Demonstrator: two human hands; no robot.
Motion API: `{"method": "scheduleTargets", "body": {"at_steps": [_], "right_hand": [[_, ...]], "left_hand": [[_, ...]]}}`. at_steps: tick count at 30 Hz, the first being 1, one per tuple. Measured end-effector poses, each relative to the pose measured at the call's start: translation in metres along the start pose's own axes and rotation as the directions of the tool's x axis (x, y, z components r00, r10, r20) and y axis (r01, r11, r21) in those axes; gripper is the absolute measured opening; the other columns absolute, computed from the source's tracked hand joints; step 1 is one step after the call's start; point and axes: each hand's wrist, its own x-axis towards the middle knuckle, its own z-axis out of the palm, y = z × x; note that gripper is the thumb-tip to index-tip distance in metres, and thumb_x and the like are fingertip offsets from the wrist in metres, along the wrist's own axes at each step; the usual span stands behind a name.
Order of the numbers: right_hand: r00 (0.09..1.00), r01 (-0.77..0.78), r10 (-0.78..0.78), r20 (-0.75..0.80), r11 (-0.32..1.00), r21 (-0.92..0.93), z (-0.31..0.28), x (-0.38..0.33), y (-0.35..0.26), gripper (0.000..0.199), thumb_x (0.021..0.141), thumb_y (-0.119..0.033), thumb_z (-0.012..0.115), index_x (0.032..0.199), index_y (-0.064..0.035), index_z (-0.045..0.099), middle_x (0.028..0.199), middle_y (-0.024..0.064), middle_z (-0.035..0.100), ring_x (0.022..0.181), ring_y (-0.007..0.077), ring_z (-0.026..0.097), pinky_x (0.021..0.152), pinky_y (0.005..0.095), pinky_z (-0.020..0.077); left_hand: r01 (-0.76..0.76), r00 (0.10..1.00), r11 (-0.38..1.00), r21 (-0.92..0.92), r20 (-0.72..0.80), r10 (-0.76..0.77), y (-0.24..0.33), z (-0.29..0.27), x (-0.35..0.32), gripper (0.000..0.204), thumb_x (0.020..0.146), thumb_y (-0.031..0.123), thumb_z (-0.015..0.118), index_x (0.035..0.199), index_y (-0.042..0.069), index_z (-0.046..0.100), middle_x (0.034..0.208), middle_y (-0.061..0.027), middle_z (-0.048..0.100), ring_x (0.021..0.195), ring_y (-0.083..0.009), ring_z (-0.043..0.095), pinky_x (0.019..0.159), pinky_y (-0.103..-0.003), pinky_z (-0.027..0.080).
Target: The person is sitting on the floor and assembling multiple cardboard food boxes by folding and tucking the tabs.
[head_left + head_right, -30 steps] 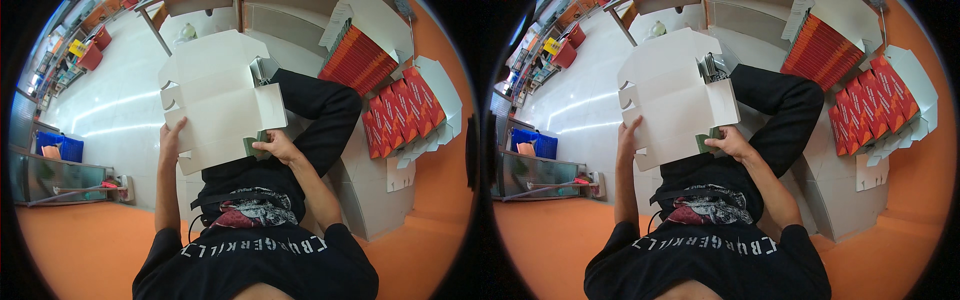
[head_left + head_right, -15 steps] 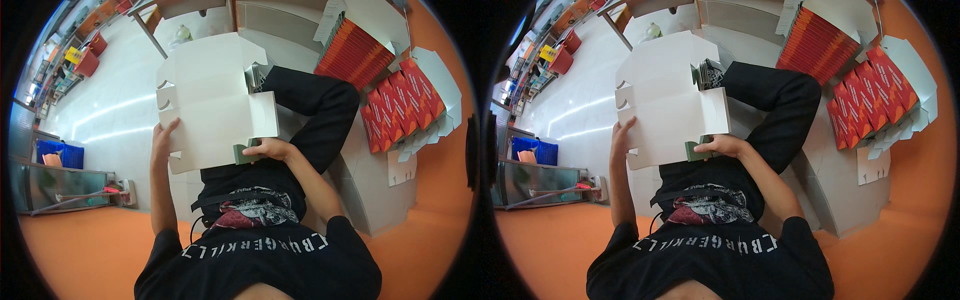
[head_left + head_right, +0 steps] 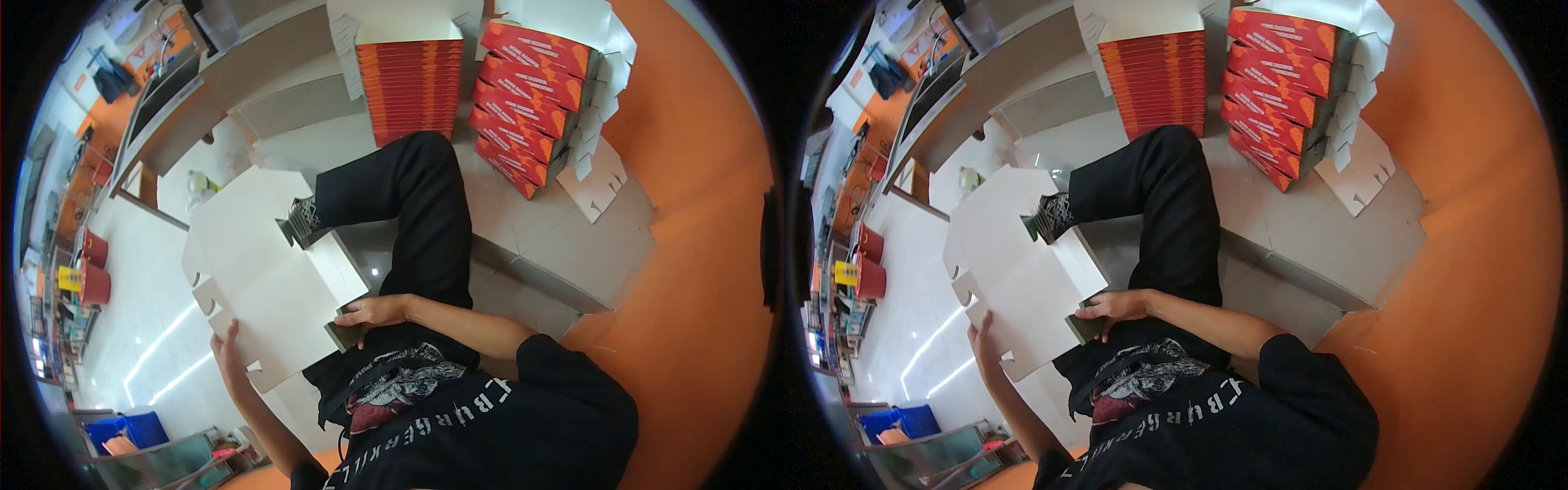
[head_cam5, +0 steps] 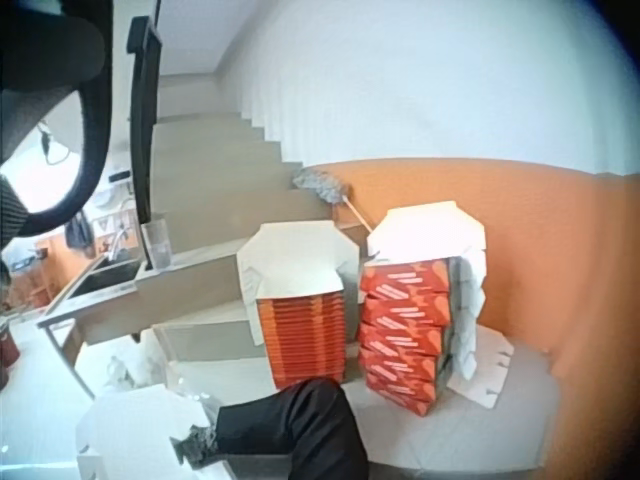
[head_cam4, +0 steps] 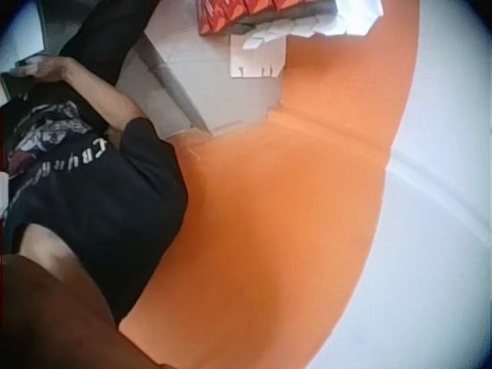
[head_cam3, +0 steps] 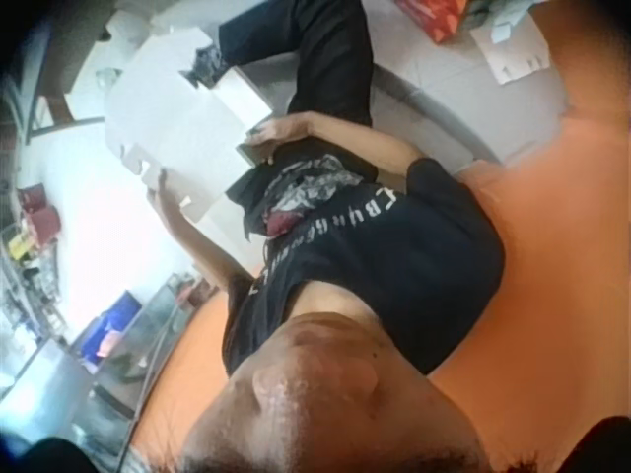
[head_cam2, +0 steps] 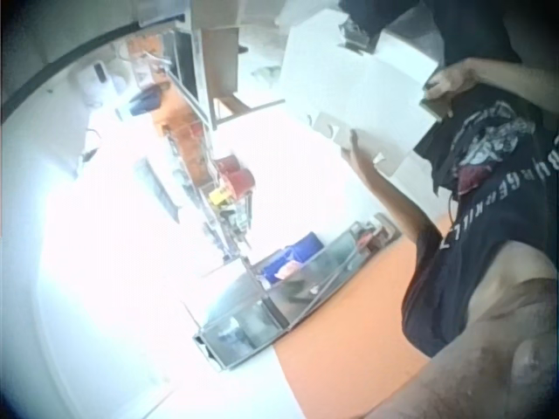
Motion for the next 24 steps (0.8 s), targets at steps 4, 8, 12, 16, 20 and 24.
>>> {"method": "scheduleTargets", "body": {"at_steps": [4, 8, 12, 16, 20, 24], "right_hand": [[0.994, 0.108, -0.111, -0.011, 0.987, -0.119, 0.002, -0.005, 0.002, 0.048, 0.090, -0.040, 0.054, 0.117, -0.0008, 0.052, 0.103, 0.0078, 0.058, 0.085, 0.0148, 0.058, 0.056, 0.0274, 0.0535], [0.971, 0.108, -0.156, -0.181, 0.962, -0.251, 0.011, -0.001, 0.005, 0.041, 0.090, -0.038, 0.055, 0.105, 0.0002, 0.056, 0.082, 0.0067, 0.060, 0.058, 0.0121, 0.058, 0.043, 0.0238, 0.0475], [0.917, 0.116, -0.233, -0.323, 0.932, -0.342, 0.017, 0.002, 0.009, 0.034, 0.090, -0.033, 0.056, 0.098, -0.0002, 0.058, 0.076, 0.0064, 0.060, 0.052, 0.0104, 0.055, 0.039, 0.0232, 0.0450], [0.927, 0.120, -0.233, -0.294, 0.926, -0.357, 0.009, 0.003, 0.011, 0.036, 0.089, -0.034, 0.057, 0.099, -0.0001, 0.059, 0.079, 0.0066, 0.061, 0.054, 0.0112, 0.056, 0.040, 0.0235, 0.0457], [0.898, 0.045, -0.240, -0.369, 0.884, -0.465, 0.002, 0.000, 0.012, 0.039, 0.089, -0.034, 0.058, 0.107, 0.0003, 0.059, 0.092, 0.0069, 0.063, 0.073, 0.0139, 0.060, 0.055, 0.0276, 0.0523], [0.807, 0.069, -0.222, -0.548, 0.956, -0.286, 0.005, -0.029, 0.009, 0.055, 0.090, -0.043, 0.053, 0.120, 0.0027, 0.047, 0.097, 0.0104, 0.059, 0.081, 0.0159, 0.061, 0.060, 0.0273, 0.0520]], "left_hand": [[0.022, 1.000, 1.000, -0.008, 0.007, -0.022, -0.006, 0.001, -0.001, 0.044, 0.081, 0.022, 0.066, 0.112, -0.008, 0.053, 0.099, -0.0148, 0.061, 0.086, -0.0214, 0.059, 0.075, -0.032, 0.046], [0.060, 0.998, 0.998, -0.027, 0.009, -0.060, -0.002, 0.004, -0.002, 0.050, 0.079, 0.029, 0.068, 0.112, -0.006, 0.053, 0.096, -0.0121, 0.060, 0.082, -0.0206, 0.059, 0.071, -0.033, 0.047], [0.049, 0.999, 0.999, -0.013, 0.017, -0.049, 0.010, 0.006, -0.005, 0.046, 0.082, 0.024, 0.066, 0.112, -0.008, 0.052, 0.098, -0.0144, 0.061, 0.085, -0.0215, 0.060, 0.075, -0.032, 0.047], [0.071, 0.996, 0.997, -0.012, -0.056, -0.071, 0.016, 0.010, -0.013, 0.047, 0.082, 0.025, 0.066, 0.112, -0.008, 0.052, 0.100, -0.0147, 0.060, 0.090, -0.0220, 0.059, 0.076, -0.033, 0.047], [0.049, 0.988, 0.997, -0.052, -0.142, -0.056, 0.006, 0.002, -0.030, 0.045, 0.081, 0.025, 0.066, 0.111, -0.006, 0.054, 0.101, -0.0132, 0.059, 0.091, -0.0197, 0.057, 0.076, -0.033, 0.046], [0.050, 0.992, 0.995, -0.082, -0.110, -0.059, -0.009, -0.005, -0.049, 0.038, 0.081, 0.024, 0.067, 0.106, -0.004, 0.058, 0.089, -0.0084, 0.062, 0.076, -0.0155, 0.059, 0.070, -0.029, 0.047]]}}
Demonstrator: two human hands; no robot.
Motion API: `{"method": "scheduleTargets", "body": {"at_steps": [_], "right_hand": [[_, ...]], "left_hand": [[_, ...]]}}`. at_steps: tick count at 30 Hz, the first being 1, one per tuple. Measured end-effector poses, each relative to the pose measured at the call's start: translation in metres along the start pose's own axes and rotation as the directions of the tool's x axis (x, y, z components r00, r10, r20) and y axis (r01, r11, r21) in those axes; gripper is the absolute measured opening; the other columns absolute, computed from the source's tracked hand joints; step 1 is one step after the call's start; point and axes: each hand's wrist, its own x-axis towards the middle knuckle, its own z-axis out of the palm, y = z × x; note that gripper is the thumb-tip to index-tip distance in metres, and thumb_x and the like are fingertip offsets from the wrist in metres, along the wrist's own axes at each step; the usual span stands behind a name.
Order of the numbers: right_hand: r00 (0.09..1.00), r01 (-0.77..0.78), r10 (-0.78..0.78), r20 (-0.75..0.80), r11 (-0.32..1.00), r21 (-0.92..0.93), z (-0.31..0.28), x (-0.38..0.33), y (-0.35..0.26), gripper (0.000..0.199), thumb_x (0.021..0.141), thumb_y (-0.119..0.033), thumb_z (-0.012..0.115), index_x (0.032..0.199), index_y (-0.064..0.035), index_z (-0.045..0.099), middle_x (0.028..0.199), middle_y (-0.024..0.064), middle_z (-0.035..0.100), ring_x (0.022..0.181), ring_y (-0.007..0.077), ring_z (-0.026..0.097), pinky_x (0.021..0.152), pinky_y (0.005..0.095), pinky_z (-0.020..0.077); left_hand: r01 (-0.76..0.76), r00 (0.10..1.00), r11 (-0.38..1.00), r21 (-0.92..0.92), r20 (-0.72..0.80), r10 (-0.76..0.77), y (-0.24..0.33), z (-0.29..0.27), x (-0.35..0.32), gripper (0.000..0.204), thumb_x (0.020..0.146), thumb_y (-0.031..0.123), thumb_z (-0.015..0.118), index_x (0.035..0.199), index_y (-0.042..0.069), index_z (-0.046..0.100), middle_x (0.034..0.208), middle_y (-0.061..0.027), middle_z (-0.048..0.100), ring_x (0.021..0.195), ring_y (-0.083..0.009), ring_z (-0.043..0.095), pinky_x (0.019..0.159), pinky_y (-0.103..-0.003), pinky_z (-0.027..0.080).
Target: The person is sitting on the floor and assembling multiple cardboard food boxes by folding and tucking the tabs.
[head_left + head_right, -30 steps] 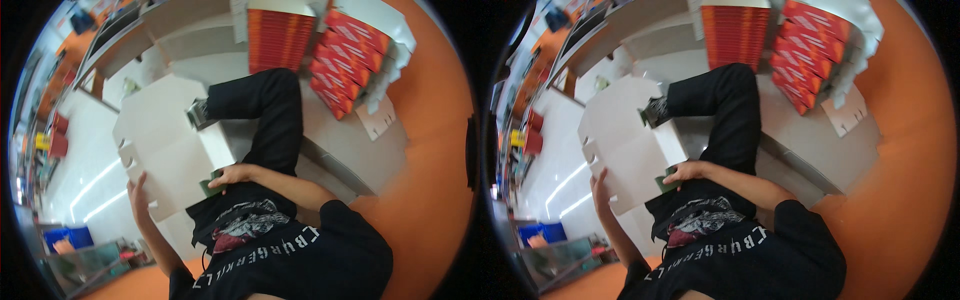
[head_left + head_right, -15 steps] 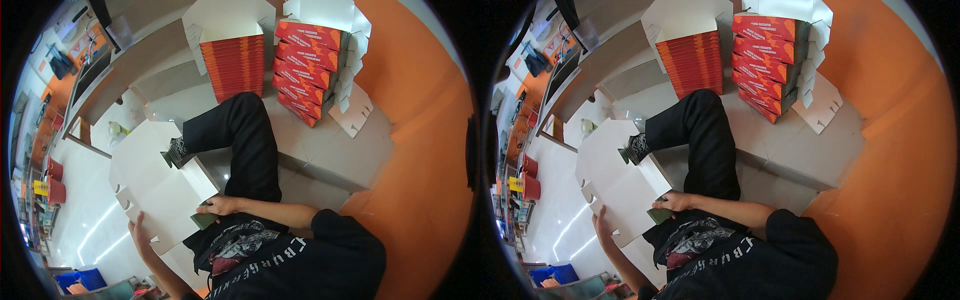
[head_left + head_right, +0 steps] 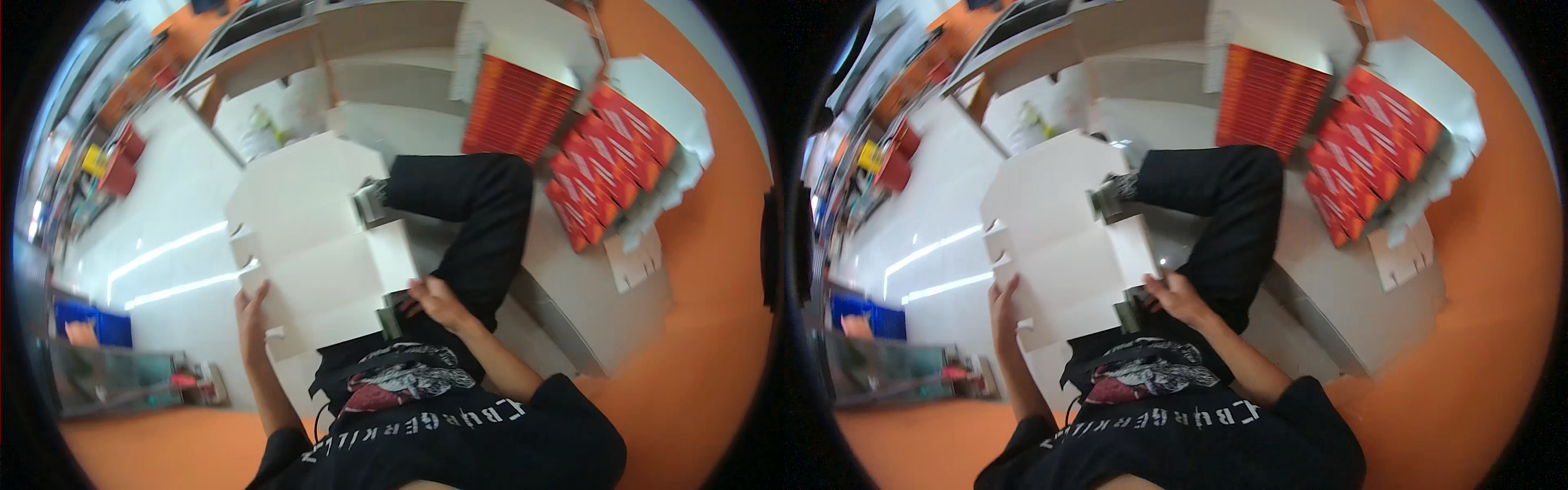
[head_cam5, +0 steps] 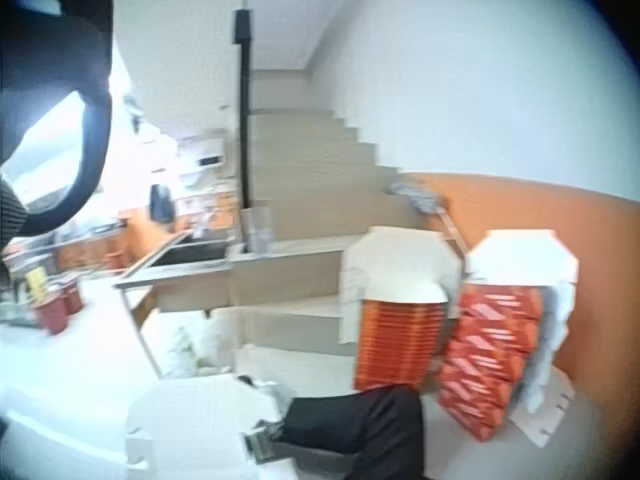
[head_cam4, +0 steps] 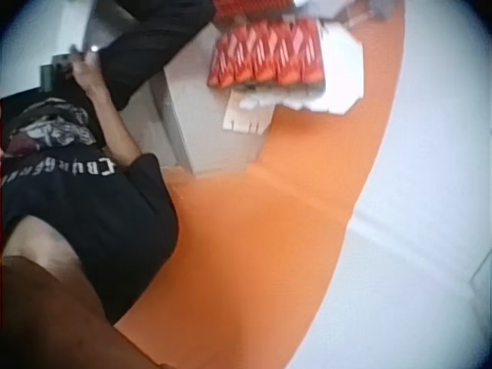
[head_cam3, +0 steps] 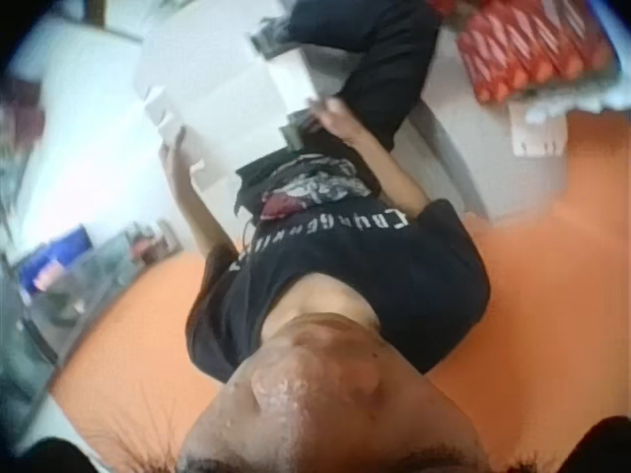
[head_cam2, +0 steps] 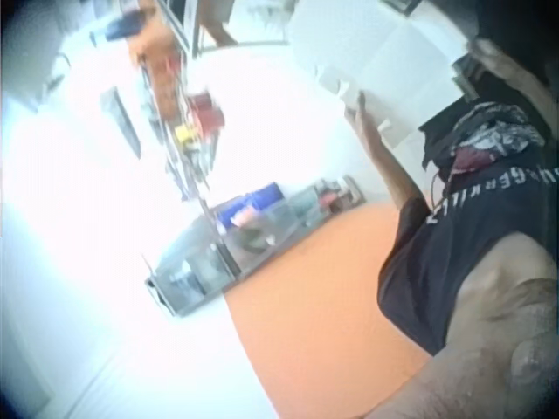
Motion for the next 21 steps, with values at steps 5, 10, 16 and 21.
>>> {"method": "scheduleTargets", "body": {"at_steps": [5, 10, 16, 21], "right_hand": [[0.933, 0.282, -0.351, -0.075, 0.846, -0.452, 0.016, -0.030, -0.013, 0.114, 0.068, -0.038, 0.080, 0.142, 0.0042, 0.003, 0.129, 0.0266, 0.039, 0.096, 0.0270, 0.058, 0.079, 0.0336, 0.0499], [0.931, 0.288, -0.328, -0.158, 0.929, -0.231, 0.036, -0.033, -0.018, 0.099, 0.075, -0.012, 0.070, 0.143, -0.0013, -0.001, 0.127, 0.0269, 0.041, 0.092, 0.0226, 0.059, 0.079, 0.0297, 0.0491], [0.960, 0.279, -0.276, -0.047, 0.937, 0.208, 0.018, -0.003, -0.049, 0.067, 0.087, 0.001, 0.051, 0.143, -0.0043, 0.015, 0.108, 0.0191, 0.060, 0.096, 0.0157, 0.059, 0.084, 0.0261, 0.0453], [0.933, 0.220, -0.335, 0.128, 0.816, 0.535, 0.024, 0.028, -0.089, 0.059, 0.089, -0.004, 0.050, 0.141, -0.0023, 0.021, 0.117, 0.0204, 0.057, 0.102, 0.0196, 0.058, 0.088, 0.0305, 0.0463]], "left_hand": [[-0.015, 1.000, 0.997, -0.079, 0.008, 0.016, -0.009, 0.007, -0.011, 0.038, 0.083, 0.023, 0.065, 0.106, -0.007, 0.058, 0.093, -0.0112, 0.064, 0.078, -0.0166, 0.061, 0.069, -0.029, 0.049], [0.014, 1.000, 0.994, -0.110, 0.007, -0.013, -0.012, 0.006, -0.006, 0.038, 0.083, 0.022, 0.064, 0.106, -0.008, 0.058, 0.094, -0.0124, 0.064, 0.078, -0.0171, 0.062, 0.070, -0.029, 0.050], [0.013, 1.000, 0.995, -0.101, -0.020, -0.015, -0.007, -0.008, 0.032, 0.049, 0.079, 0.028, 0.066, 0.110, -0.009, 0.055, 0.093, -0.0142, 0.063, 0.076, -0.0197, 0.063, 0.065, -0.030, 0.051], [0.051, 0.997, 0.994, -0.097, -0.057, -0.057, 0.010, -0.003, 0.061, 0.058, 0.080, 0.033, 0.064, 0.117, -0.009, 0.048, 0.099, -0.0177, 0.059, 0.078, -0.0238, 0.063, 0.064, -0.031, 0.053]]}}
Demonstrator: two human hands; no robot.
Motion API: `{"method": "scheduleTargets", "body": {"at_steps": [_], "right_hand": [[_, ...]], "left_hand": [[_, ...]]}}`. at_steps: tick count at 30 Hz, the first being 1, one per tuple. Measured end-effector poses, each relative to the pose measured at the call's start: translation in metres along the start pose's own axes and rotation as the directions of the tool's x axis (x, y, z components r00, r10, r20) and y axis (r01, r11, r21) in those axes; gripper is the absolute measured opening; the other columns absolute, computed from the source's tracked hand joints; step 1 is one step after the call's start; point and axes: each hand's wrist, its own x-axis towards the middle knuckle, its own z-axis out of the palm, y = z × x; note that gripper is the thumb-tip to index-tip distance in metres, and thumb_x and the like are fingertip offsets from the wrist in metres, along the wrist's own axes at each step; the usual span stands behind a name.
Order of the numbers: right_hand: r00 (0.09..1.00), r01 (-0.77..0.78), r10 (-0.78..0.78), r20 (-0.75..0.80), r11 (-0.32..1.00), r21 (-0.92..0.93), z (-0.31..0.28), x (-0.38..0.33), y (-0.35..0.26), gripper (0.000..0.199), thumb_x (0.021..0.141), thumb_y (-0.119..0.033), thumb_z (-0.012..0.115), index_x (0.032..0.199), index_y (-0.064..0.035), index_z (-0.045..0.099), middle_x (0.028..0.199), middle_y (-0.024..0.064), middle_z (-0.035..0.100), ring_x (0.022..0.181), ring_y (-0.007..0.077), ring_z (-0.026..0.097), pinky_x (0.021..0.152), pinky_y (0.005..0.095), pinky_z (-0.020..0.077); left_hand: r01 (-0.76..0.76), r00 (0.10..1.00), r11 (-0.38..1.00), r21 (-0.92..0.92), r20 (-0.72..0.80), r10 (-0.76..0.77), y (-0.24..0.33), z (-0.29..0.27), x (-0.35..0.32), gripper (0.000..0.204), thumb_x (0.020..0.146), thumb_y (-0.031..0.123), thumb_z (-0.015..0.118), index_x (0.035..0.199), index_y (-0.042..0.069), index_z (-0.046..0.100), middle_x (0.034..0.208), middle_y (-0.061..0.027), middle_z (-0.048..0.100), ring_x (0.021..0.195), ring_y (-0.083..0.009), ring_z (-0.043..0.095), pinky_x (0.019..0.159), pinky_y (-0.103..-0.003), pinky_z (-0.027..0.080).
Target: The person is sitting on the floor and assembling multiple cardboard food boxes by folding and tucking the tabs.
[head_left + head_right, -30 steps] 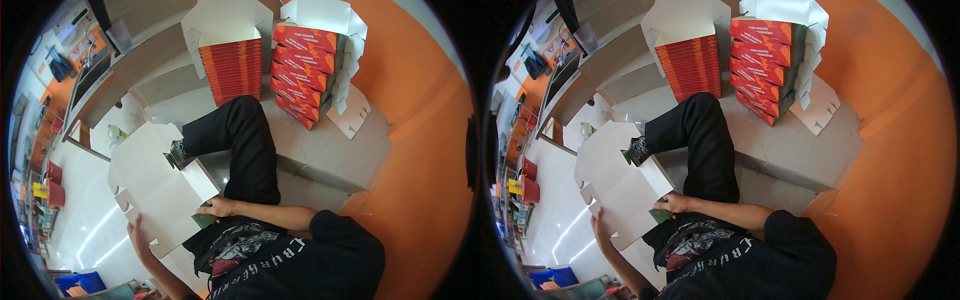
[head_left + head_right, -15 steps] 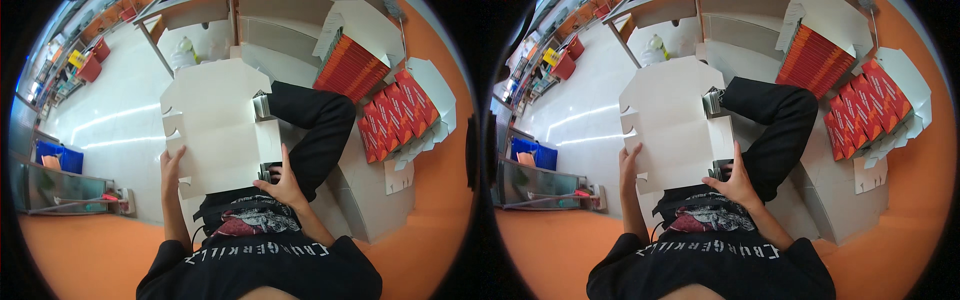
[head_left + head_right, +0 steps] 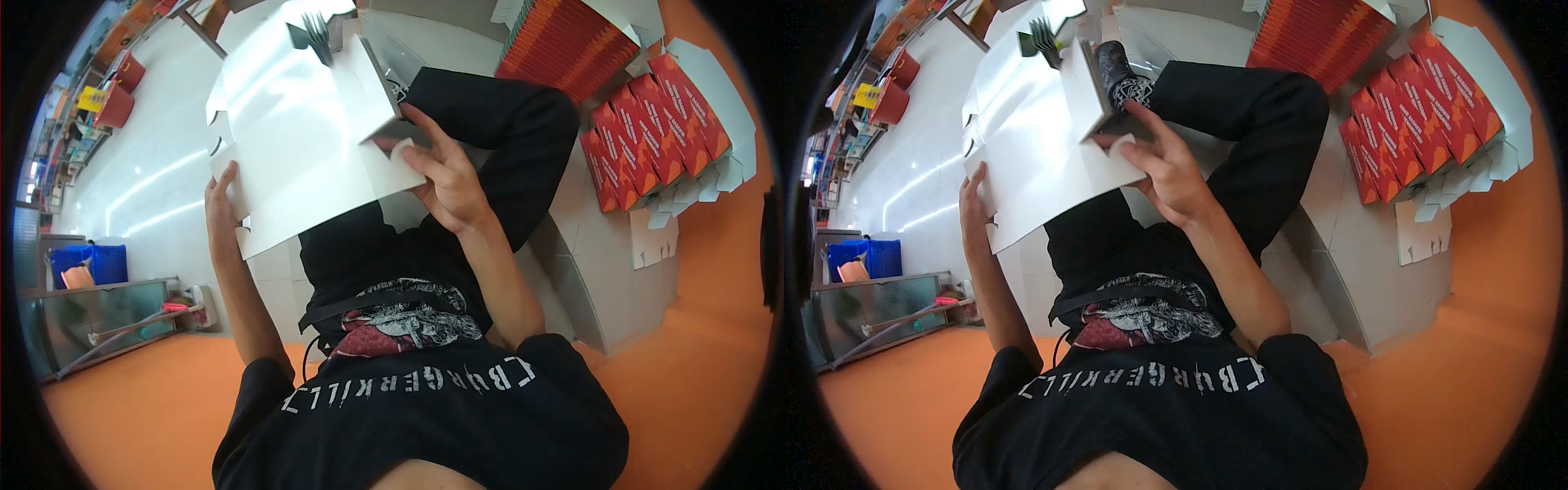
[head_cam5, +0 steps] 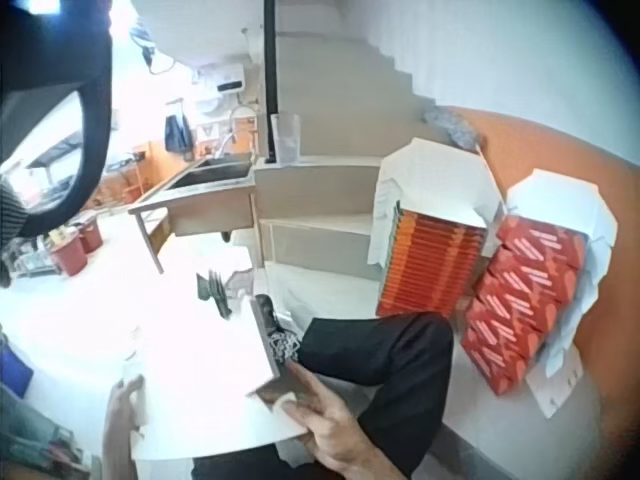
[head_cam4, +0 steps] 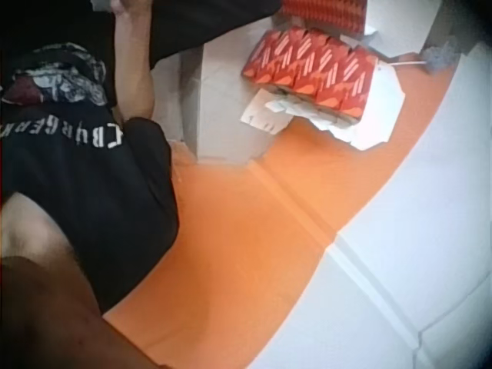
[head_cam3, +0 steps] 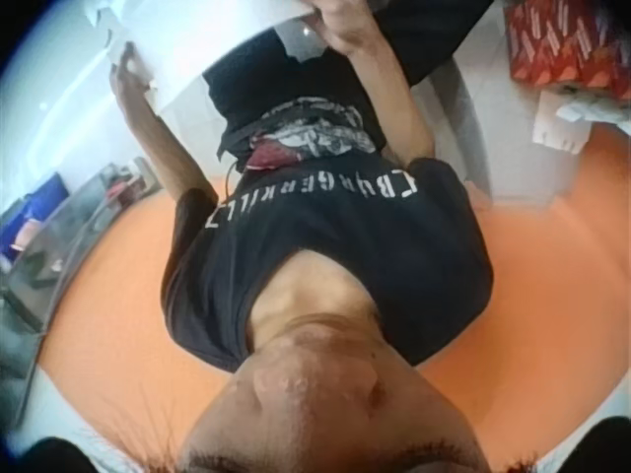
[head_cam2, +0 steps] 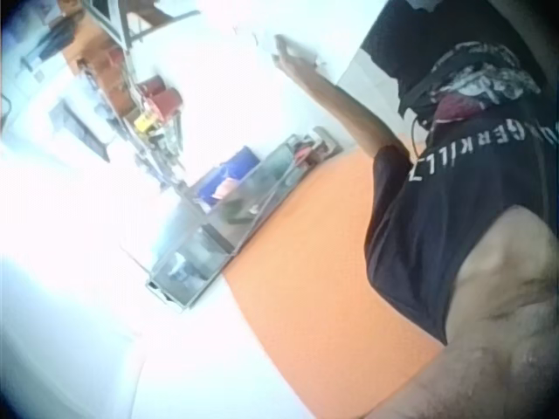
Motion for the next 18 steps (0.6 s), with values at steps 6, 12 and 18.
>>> {"method": "scheduleTargets", "body": {"at_steps": [6, 12, 18], "right_hand": [[0.995, -0.035, 0.070, 0.078, 0.922, -0.385, -0.009, 0.014, -0.014, 0.056, 0.088, -0.011, 0.055, 0.137, 0.0014, 0.030, 0.110, 0.0144, 0.058, 0.099, 0.0162, 0.056, 0.085, 0.0272, 0.0461], [0.986, -0.160, 0.148, -0.071, 0.782, -0.602, -0.015, 0.047, 0.007, 0.046, 0.085, -0.027, 0.065, 0.114, 0.0059, 0.051, 0.102, 0.0104, 0.059, 0.091, 0.0126, 0.056, 0.077, 0.0263, 0.0469], [0.980, -0.193, 0.196, -0.036, 0.893, -0.406, -0.029, 0.045, 0.021, 0.046, 0.083, -0.023, 0.067, 0.113, 0.0084, 0.052, 0.103, 0.0122, 0.061, 0.092, 0.0145, 0.059, 0.077, 0.0249, 0.0480]], "left_hand": [[-0.079, 0.997, 0.996, -0.041, 0.003, 0.079, 0.005, -0.008, 0.005, 0.053, 0.082, 0.030, 0.064, 0.117, -0.007, 0.050, 0.103, -0.0149, 0.060, 0.089, -0.0224, 0.061, 0.074, -0.031, 0.051], [-0.183, 0.983, 0.983, 0.016, 0.004, 0.183, 0.000, -0.019, 0.009, 0.046, 0.082, 0.024, 0.067, 0.114, -0.006, 0.054, 0.101, -0.0124, 0.061, 0.089, -0.0200, 0.060, 0.079, -0.030, 0.047], [-0.102, 0.995, 0.994, 0.037, 0.011, 0.102, -0.015, -0.018, 0.008, 0.045, 0.082, 0.024, 0.066, 0.113, -0.006, 0.054, 0.100, -0.0121, 0.061, 0.085, -0.0196, 0.060, 0.073, -0.031, 0.049]]}}
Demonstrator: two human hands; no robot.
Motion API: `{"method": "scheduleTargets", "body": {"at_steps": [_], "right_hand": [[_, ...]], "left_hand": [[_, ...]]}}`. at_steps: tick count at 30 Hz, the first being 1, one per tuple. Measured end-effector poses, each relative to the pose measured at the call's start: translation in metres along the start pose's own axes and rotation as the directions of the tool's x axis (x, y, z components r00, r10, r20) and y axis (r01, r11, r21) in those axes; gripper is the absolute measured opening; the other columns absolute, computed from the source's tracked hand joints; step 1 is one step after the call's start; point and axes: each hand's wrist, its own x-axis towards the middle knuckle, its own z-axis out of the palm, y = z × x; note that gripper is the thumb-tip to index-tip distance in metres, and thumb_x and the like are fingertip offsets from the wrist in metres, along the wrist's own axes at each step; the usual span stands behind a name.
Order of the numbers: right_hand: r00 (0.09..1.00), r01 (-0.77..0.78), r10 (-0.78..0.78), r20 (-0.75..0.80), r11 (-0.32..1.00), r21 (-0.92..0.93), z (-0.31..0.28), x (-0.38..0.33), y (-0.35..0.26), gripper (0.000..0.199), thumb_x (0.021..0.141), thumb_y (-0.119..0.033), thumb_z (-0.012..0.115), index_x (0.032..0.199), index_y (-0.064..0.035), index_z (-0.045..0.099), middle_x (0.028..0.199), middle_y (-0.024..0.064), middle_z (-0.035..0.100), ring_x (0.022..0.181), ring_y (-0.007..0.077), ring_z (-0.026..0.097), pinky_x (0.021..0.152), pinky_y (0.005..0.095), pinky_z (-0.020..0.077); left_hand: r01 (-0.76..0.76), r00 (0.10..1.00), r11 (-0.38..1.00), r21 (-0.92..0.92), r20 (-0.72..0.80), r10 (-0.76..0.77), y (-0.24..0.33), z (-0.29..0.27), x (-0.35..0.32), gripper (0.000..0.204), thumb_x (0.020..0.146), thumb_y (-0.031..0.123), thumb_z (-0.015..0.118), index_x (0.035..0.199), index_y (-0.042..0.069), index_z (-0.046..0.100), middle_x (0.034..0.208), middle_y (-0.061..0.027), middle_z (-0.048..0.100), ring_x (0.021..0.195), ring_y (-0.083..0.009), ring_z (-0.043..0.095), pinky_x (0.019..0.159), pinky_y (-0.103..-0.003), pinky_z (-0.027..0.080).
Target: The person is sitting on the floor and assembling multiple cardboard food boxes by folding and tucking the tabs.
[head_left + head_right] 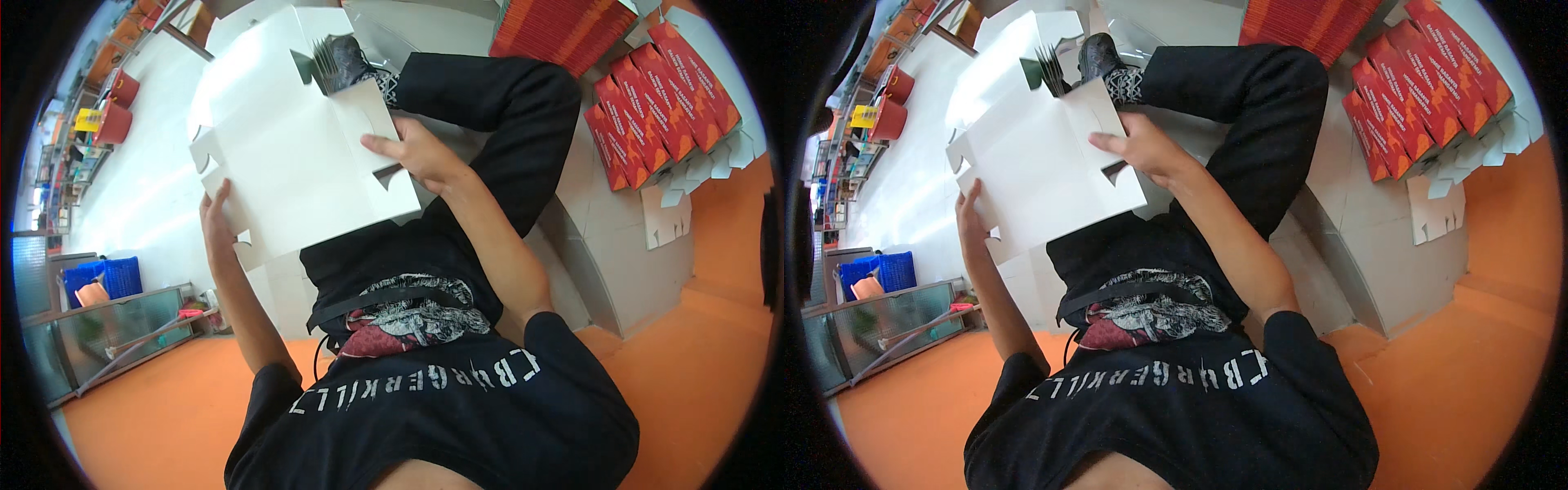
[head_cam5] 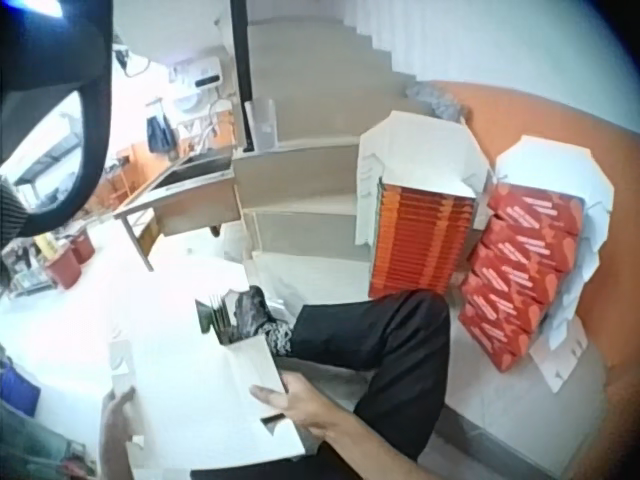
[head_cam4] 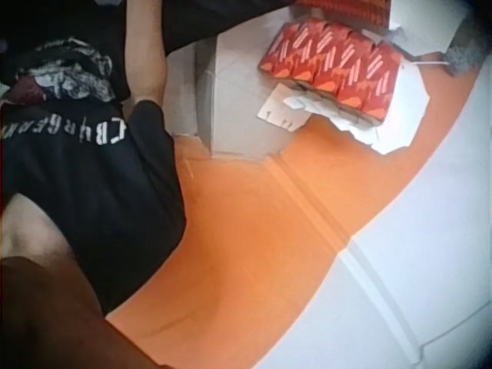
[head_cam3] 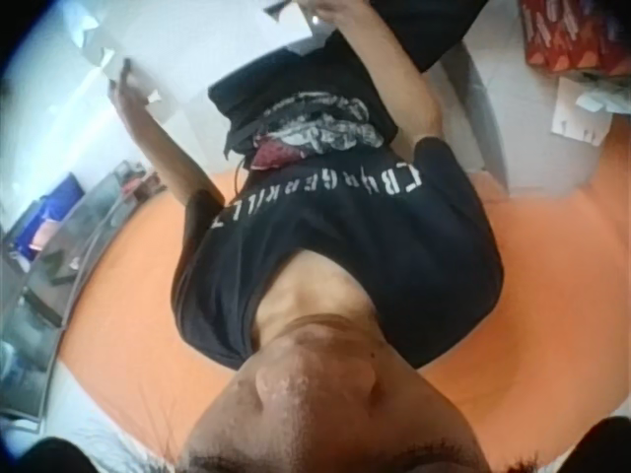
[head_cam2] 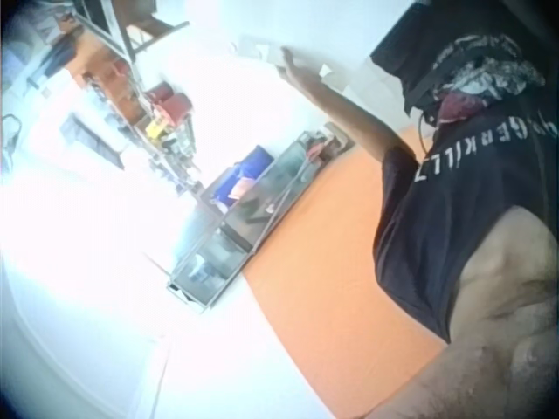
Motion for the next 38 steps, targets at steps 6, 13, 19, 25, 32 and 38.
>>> {"method": "scheduleTargets", "body": {"at_steps": [6, 13, 19, 25, 32, 38], "right_hand": [[0.978, 0.170, -0.204, -0.030, 0.878, -0.447, -0.005, -0.016, -0.014, 0.073, 0.075, -0.037, 0.074, 0.126, 0.0062, 0.044, 0.116, 0.0188, 0.056, 0.104, 0.0242, 0.057, 0.089, 0.0308, 0.0445], [0.845, -0.010, -0.440, -0.303, 0.554, -0.832, 0.023, 0.016, -0.032, 0.064, 0.072, -0.039, 0.074, 0.113, 0.0054, 0.052, 0.096, 0.0245, 0.063, 0.092, 0.0357, 0.062, 0.080, 0.0372, 0.0482], [0.971, 0.091, -0.165, -0.171, 0.923, -0.373, -0.007, -0.005, -0.036, 0.025, 0.078, -0.014, 0.070, 0.097, 0.0008, 0.064, 0.075, 0.0035, 0.061, 0.063, 0.0064, 0.049, 0.057, 0.0211, 0.0383], [0.991, 0.102, -0.113, -0.075, 0.985, -0.140, -0.021, -0.020, -0.025, 0.031, 0.081, -0.016, 0.068, 0.104, 0.0035, 0.062, 0.084, 0.0047, 0.062, 0.070, 0.0080, 0.055, 0.063, 0.0221, 0.0434], [0.999, -0.036, 0.045, -0.025, 0.958, 0.285, -0.040, -0.014, -0.002, 0.031, 0.089, -0.019, 0.058, 0.108, 0.0058, 0.056, 0.097, 0.0107, 0.064, 0.085, 0.0154, 0.064, 0.078, 0.0269, 0.0513], [0.998, -0.065, 0.052, 0.042, 0.896, 0.438, -0.053, -0.007, 0.012, 0.037, 0.088, -0.023, 0.058, 0.112, 0.0055, 0.054, 0.104, 0.0144, 0.063, 0.091, 0.0196, 0.064, 0.082, 0.0297, 0.0516]], "left_hand": [[0.022, 0.999, 1.000, -0.016, 0.036, -0.021, -0.009, 0.004, -0.033, 0.040, 0.083, 0.023, 0.065, 0.109, -0.006, 0.056, 0.095, -0.0103, 0.063, 0.081, -0.0158, 0.060, 0.070, -0.028, 0.049], [-0.042, 0.995, 0.999, 0.032, 0.092, 0.039, -0.013, 0.016, -0.062, 0.037, 0.084, 0.020, 0.064, 0.110, -0.004, 0.056, 0.095, -0.0096, 0.063, 0.083, -0.0163, 0.059, 0.074, -0.029, 0.046], [0.050, 0.992, 0.998, -0.048, 0.114, -0.045, -0.042, 0.010, -0.056, 0.043, 0.083, 0.024, 0.065, 0.114, -0.004, 0.053, 0.099, -0.0119, 0.062, 0.084, -0.0197, 0.061, 0.075, -0.031, 0.049], [0.072, 0.986, 0.993, -0.089, 0.156, -0.057, -0.054, 0.009, -0.052, 0.041, 0.083, 0.023, 0.064, 0.113, -0.003, 0.053, 0.097, -0.0128, 0.062, 0.082, -0.0205, 0.062, 0.069, -0.032, 0.052], [0.103, 0.983, 0.989, -0.102, 0.162, -0.086, -0.050, 0.016, -0.054, 0.038, 0.081, 0.019, 0.065, 0.110, -0.004, 0.056, 0.096, -0.0109, 0.064, 0.082, -0.0181, 0.062, 0.073, -0.029, 0.049], [0.149, 0.966, 0.978, -0.145, 0.233, -0.113, -0.052, 0.025, -0.056, 0.040, 0.081, 0.021, 0.065, 0.111, -0.003, 0.056, 0.098, -0.0117, 0.064, 0.087, -0.0199, 0.062, 0.077, -0.031, 0.049]]}}
